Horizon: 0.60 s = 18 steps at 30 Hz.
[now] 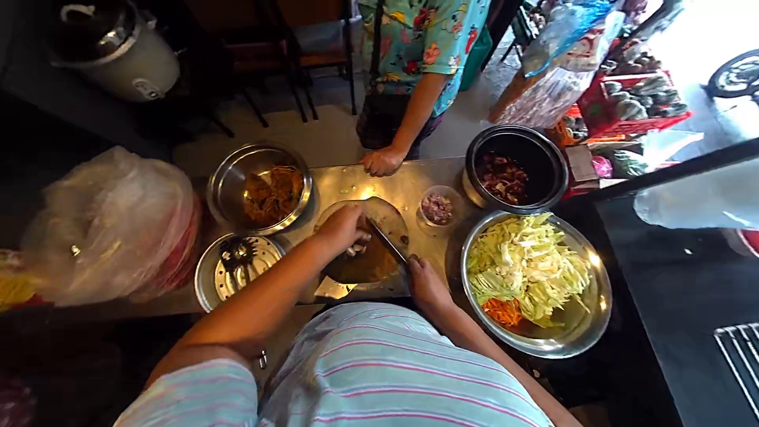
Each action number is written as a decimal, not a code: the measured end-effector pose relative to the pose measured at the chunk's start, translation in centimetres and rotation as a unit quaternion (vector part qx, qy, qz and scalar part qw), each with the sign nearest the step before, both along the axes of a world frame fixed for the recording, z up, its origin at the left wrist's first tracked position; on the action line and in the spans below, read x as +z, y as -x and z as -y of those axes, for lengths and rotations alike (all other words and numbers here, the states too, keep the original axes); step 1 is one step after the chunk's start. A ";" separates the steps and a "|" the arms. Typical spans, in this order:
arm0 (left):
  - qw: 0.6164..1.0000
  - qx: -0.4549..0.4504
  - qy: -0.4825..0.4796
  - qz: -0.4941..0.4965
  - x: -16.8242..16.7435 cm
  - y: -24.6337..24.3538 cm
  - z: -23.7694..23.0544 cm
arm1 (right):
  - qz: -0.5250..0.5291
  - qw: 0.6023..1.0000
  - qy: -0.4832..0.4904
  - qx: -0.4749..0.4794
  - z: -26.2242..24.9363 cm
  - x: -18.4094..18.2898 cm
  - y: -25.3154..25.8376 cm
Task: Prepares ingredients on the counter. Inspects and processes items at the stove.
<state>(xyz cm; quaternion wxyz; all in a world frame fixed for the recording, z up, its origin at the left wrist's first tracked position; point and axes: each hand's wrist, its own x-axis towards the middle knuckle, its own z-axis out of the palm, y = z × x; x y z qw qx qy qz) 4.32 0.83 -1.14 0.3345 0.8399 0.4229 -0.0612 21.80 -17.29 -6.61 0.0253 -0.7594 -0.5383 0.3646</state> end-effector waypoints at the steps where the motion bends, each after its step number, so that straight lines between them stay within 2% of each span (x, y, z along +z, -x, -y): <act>1: 0.999 0.033 0.016 -0.010 -2.2 2.2 1.0 | 0.007 1.000 0.011 0.010 -0.4 0.0 0.3; 3: 0.995 0.071 0.063 -0.024 -5.3 4.4 2.5 | 0.011 0.999 0.023 0.032 -0.9 -0.2 0.9; 6: 0.992 0.081 0.100 -0.013 -7.7 4.7 3.9 | 0.002 0.998 0.015 0.057 -0.7 -0.8 1.1; 12: 0.992 0.083 0.089 0.042 -8.0 2.6 6.0 | 0.038 0.993 0.026 0.113 -1.0 1.6 1.3; 16: 0.992 0.083 0.052 0.080 -8.1 2.9 5.8 | 0.111 0.980 0.118 0.114 -3.4 4.5 4.0; 18: 0.994 0.061 0.028 0.082 -8.9 3.2 5.4 | 0.127 0.974 0.155 0.103 -4.1 4.4 4.9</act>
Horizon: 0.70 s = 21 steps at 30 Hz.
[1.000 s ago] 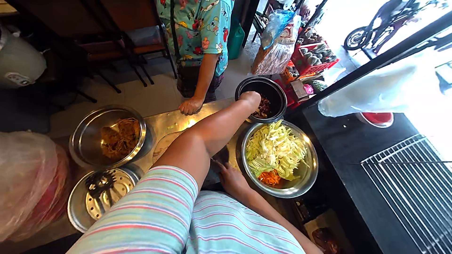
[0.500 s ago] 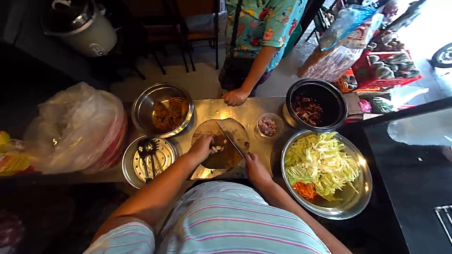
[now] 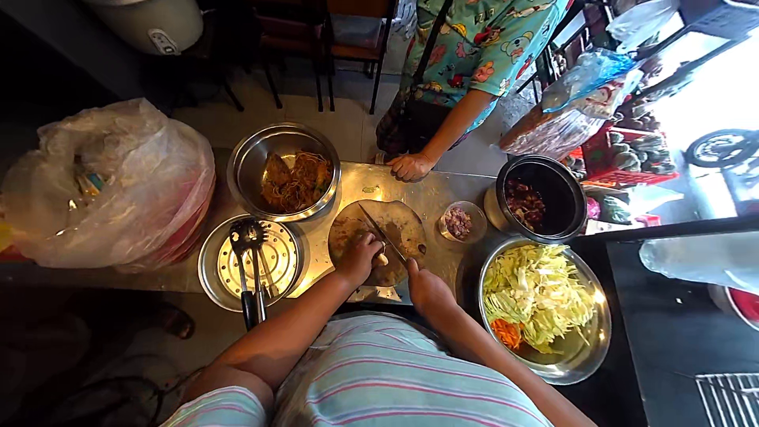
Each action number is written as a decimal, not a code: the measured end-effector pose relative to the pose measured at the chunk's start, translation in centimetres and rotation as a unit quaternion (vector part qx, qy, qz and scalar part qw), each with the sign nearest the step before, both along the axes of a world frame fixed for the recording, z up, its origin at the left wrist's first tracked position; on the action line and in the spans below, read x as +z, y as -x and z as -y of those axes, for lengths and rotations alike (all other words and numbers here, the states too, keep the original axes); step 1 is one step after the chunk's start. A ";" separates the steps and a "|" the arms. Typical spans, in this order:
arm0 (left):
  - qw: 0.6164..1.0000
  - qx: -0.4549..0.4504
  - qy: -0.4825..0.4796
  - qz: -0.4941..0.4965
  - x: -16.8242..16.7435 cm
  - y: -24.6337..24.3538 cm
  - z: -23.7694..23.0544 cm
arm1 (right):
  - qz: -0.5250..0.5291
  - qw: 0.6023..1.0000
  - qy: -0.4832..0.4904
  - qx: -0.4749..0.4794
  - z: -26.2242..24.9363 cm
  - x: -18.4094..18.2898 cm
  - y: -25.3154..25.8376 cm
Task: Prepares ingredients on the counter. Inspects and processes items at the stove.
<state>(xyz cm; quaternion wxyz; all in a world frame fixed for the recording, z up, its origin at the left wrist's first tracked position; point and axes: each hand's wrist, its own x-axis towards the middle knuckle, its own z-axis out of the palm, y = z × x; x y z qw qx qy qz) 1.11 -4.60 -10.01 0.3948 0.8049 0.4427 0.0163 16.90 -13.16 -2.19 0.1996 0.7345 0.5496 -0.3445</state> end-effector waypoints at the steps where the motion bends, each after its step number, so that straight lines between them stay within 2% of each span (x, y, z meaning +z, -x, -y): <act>1: 1.000 -0.010 -0.003 -0.002 -0.4 0.1 -0.1 | 0.004 1.000 0.010 -0.006 -0.2 -0.3 0.3; 7: 1.000 -0.024 0.009 0.002 -1.1 0.0 0.1 | -0.004 0.999 0.029 -0.027 -0.5 -4.2 0.3; 9: 1.000 -0.014 0.008 0.007 -1.1 0.0 0.4 | 0.001 0.999 0.039 -0.020 -0.7 -3.9 0.5; 13: 1.000 0.003 0.014 -0.001 -0.8 -0.6 0.5 | -0.001 1.000 0.031 -0.006 -0.3 -0.2 1.1; 19: 0.999 0.007 0.018 0.042 -1.2 -1.6 1.1 | -0.012 0.999 0.027 -0.029 -1.0 -4.3 0.8; 21: 0.999 0.005 0.018 0.037 -1.0 -1.4 1.1 | -0.014 0.999 0.029 -0.020 -1.3 -3.7 0.9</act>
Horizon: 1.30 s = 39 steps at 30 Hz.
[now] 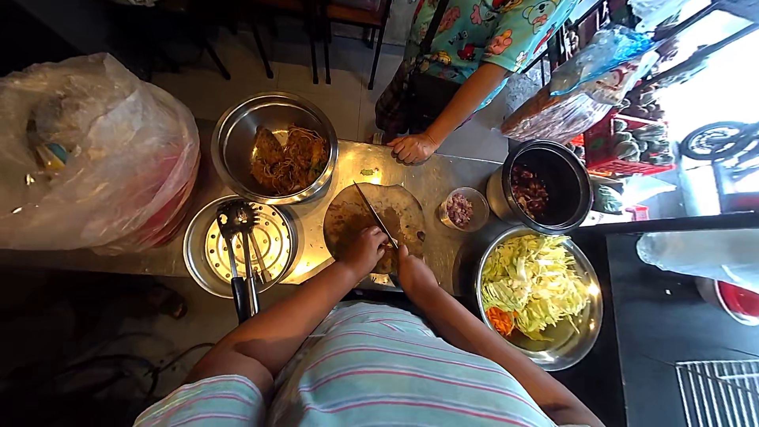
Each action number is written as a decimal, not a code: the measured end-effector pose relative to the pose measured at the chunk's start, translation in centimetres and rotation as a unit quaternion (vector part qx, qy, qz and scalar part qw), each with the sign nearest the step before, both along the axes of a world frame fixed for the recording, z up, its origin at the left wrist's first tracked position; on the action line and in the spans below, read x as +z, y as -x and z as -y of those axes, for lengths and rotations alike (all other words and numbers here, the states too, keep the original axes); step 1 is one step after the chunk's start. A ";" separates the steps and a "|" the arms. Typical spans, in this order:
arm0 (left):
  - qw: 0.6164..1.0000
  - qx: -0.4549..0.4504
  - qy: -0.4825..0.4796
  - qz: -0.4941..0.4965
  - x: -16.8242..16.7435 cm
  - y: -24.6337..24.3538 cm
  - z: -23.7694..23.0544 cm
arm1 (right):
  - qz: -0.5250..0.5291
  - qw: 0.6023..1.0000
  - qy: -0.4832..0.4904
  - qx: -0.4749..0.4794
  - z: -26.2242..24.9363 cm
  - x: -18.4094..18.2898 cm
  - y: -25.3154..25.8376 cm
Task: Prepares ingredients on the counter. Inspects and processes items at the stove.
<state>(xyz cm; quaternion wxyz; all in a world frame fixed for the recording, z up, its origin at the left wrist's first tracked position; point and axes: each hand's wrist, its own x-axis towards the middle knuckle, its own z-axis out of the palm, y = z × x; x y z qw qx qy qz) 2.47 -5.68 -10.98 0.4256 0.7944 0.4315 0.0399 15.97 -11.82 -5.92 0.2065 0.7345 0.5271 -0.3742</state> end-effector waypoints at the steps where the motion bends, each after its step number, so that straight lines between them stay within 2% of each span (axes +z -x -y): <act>1: 1.000 -0.002 -0.001 0.000 0.1 0.1 0.0 | 0.003 1.000 0.004 0.003 0.0 1.1 0.1; 3: 1.000 -0.005 -0.009 0.001 0.2 0.4 -0.3 | 0.009 1.000 0.008 0.010 0.1 3.5 0.4; 5: 1.000 0.002 -0.020 0.013 0.1 0.6 -0.1 | -0.001 1.000 0.018 0.003 0.6 3.9 0.7; 9: 1.000 0.000 -0.030 0.008 -0.4 0.4 -0.2 | -0.012 0.999 -0.018 -0.028 1.0 -0.6 0.7; 11: 0.999 0.004 -0.031 0.013 -0.7 0.6 -0.2 | -0.024 0.999 -0.028 -0.018 0.6 -1.1 0.7; 16: 1.000 0.010 -0.023 -0.010 0.2 0.9 -0.4 | -0.017 1.000 0.007 -0.002 0.0 4.0 1.7; 23: 0.999 0.008 -0.037 0.000 -0.3 1.0 -0.4 | -0.043 0.998 -0.034 -0.019 0.8 -0.7 1.7; 25: 0.999 0.008 -0.032 -0.004 -0.3 0.9 -0.3 | -0.053 0.998 -0.031 -0.008 0.7 -0.1 1.4; 29: 0.999 0.011 0.014 -0.031 1.2 0.9 -1.0 | -0.021 0.999 -0.027 0.011 -0.2 4.6 0.3; 30: 0.999 0.012 -0.001 -0.030 1.0 1.0 -1.0 | -0.002 0.999 -0.025 0.021 -0.2 5.1 0.0; 33: 0.997 0.010 -0.082 -0.009 0.0 0.9 -1.8 | 0.024 0.999 -0.025 0.034 -0.3 3.4 -1.3; 36: 0.997 -0.014 -0.072 -0.020 0.5 0.8 -2.2 | 0.007 0.999 -0.037 0.028 -0.1 0.2 -2.2; 39: 0.997 -0.018 -0.070 -0.025 0.1 0.9 -1.9 | -0.004 0.999 -0.031 0.028 -0.1 0.2 -2.1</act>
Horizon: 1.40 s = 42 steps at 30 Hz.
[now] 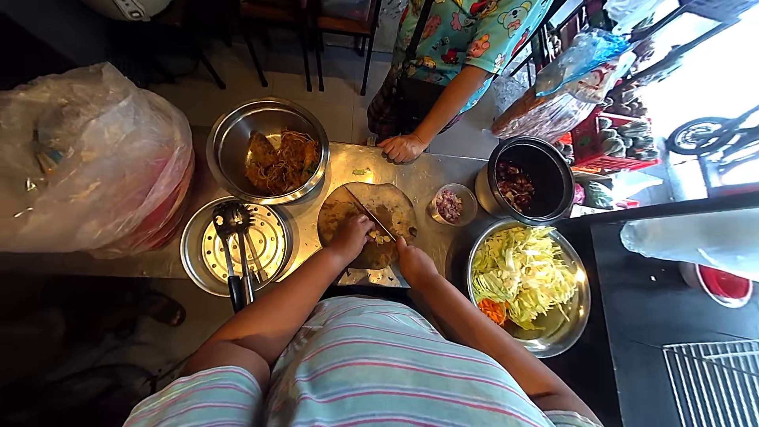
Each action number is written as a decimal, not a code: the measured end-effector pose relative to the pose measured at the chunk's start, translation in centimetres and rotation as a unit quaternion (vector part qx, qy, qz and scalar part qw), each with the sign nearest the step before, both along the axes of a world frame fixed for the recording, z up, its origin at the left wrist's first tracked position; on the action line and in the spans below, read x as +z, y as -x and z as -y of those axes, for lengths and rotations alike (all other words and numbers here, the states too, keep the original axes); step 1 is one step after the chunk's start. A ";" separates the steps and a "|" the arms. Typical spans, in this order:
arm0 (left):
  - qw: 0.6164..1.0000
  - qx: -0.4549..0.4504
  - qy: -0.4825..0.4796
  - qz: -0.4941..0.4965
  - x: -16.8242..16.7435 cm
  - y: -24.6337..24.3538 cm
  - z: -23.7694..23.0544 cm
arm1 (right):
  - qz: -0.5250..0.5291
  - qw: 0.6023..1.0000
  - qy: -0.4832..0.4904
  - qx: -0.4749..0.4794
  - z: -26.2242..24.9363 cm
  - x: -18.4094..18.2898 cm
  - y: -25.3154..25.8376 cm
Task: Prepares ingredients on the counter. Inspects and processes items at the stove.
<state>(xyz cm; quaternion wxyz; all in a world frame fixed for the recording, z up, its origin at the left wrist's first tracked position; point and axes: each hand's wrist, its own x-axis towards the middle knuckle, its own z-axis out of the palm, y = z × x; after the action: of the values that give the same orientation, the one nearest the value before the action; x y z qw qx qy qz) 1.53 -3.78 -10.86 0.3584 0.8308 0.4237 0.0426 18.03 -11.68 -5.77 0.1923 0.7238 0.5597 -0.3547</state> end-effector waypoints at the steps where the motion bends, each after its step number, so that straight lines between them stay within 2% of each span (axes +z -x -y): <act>1: 1.000 0.003 0.005 -0.007 -0.2 -0.1 0.2 | -0.001 1.000 0.006 0.001 0.0 0.8 0.2; 4: 0.998 0.003 0.045 -0.035 0.2 -0.6 0.8 | 0.013 1.000 0.012 0.002 -0.1 2.8 0.9; 9: 0.997 0.003 0.075 -0.005 0.6 -1.0 1.9 | -0.005 1.000 -0.012 -0.008 0.4 -0.8 0.4; 16: 0.991 0.061 0.118 -0.005 1.7 -1.6 3.3 | 0.002 0.999 0.035 -0.014 0.8 3.3 1.7; 24: 0.993 0.051 0.108 0.023 0.2 -1.2 3.0 | -0.049 0.998 -0.015 -0.040 1.4 -1.8 1.6; 30: 0.991 0.071 0.109 0.024 0.5 -0.7 2.8 | -0.024 0.999 0.036 -0.026 0.9 2.9 2.2; 37: 0.992 0.073 0.091 0.046 -0.3 -0.6 3.4 | -0.059 0.997 -0.008 -0.043 1.7 -1.2 2.7; 39: 0.992 0.075 0.087 0.051 -0.5 -0.6 3.5 | -0.057 0.998 -0.006 -0.027 1.2 -1.0 2.7; 42: 0.991 0.080 0.104 0.028 0.2 -0.6 3.2 | -0.030 0.999 0.010 -0.021 0.1 2.2 2.2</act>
<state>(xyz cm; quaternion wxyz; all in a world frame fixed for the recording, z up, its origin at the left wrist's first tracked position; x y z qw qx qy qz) 2.10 -6.98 -10.66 0.4500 0.7513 0.4802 0.0504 15.78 -11.79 -3.58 0.1749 0.7229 0.5461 -0.3855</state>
